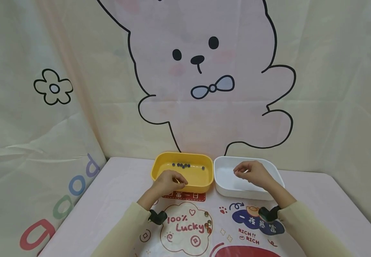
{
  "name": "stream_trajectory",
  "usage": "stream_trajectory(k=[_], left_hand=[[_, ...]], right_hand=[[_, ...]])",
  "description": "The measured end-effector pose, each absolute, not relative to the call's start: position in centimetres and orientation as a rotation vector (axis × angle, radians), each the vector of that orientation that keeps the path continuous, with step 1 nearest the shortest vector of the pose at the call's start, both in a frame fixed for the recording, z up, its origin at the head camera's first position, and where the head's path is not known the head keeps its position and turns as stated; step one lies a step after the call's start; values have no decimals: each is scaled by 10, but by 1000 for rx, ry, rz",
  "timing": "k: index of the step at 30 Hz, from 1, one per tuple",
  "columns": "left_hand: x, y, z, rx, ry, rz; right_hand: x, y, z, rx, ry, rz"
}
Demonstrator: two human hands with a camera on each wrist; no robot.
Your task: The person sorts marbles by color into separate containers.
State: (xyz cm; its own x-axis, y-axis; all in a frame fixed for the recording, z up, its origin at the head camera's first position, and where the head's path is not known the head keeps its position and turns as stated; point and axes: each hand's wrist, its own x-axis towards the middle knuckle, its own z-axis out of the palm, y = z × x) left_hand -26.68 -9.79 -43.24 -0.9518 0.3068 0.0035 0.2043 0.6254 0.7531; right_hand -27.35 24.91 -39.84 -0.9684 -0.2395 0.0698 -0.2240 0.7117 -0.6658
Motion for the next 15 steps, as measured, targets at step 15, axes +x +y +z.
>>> stream_trajectory(k=[15], left_hand=[[-267, -98, -433, 441, 2731, 1220]], right_hand=[[-295, 257, -416, -319, 2840, -1180]])
